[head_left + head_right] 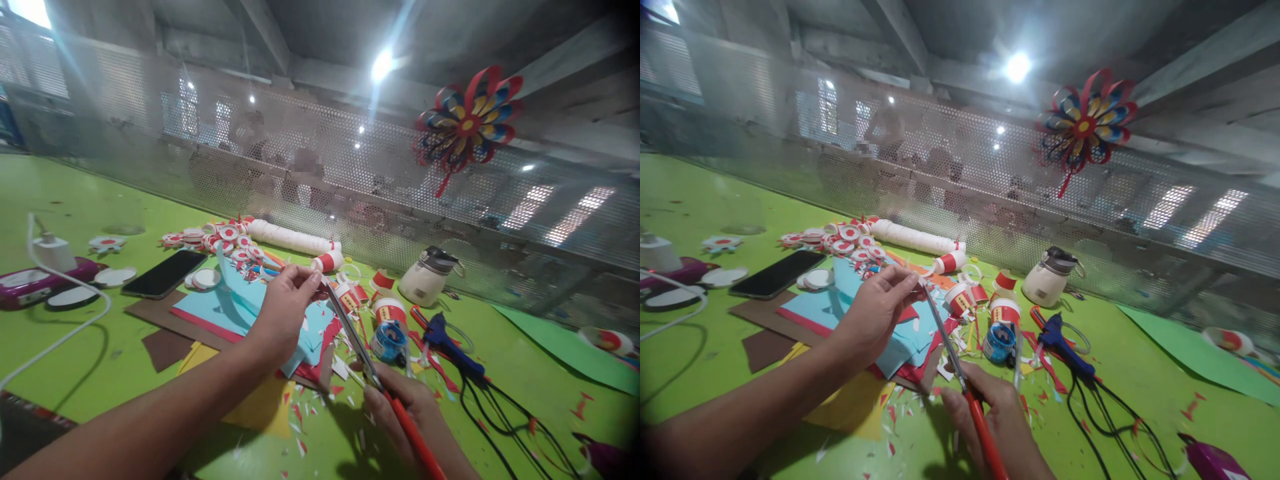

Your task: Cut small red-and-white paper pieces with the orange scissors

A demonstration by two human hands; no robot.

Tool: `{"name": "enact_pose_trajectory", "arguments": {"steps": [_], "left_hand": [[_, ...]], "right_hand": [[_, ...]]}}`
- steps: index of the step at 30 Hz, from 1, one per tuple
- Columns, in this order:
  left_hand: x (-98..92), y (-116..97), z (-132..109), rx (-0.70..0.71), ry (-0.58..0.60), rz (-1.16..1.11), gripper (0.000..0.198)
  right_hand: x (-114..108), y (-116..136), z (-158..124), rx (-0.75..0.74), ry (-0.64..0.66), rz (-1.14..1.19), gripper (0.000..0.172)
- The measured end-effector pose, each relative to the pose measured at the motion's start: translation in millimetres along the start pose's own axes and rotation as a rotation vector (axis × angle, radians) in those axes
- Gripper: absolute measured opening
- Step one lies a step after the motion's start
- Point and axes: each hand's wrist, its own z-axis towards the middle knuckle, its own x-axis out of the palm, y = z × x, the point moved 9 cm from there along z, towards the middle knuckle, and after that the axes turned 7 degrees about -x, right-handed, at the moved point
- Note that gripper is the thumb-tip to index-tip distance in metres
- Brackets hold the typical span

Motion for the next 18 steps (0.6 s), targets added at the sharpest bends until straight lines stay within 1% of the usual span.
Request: {"name": "enact_pose_trajectory", "arguments": {"steps": [8, 13, 18], "left_hand": [[0.8, -1.3, 0.1, 0.012, 0.012, 0.007, 0.011], [1.0, -1.2, -0.5, 0.0, 0.016, -0.007, 0.011], [2.0, -2.0, -1.7, -0.004, 0.017, -0.001, 0.01]], "right_hand": [[-0.4, 4.1, 0.8, -0.009, 0.002, 0.029, 0.035], [-0.8, 2.7, 0.4, -0.012, -0.004, 0.028, 0.036], [0.8, -1.7, -0.7, 0.019, 0.011, 0.045, 0.038]]}}
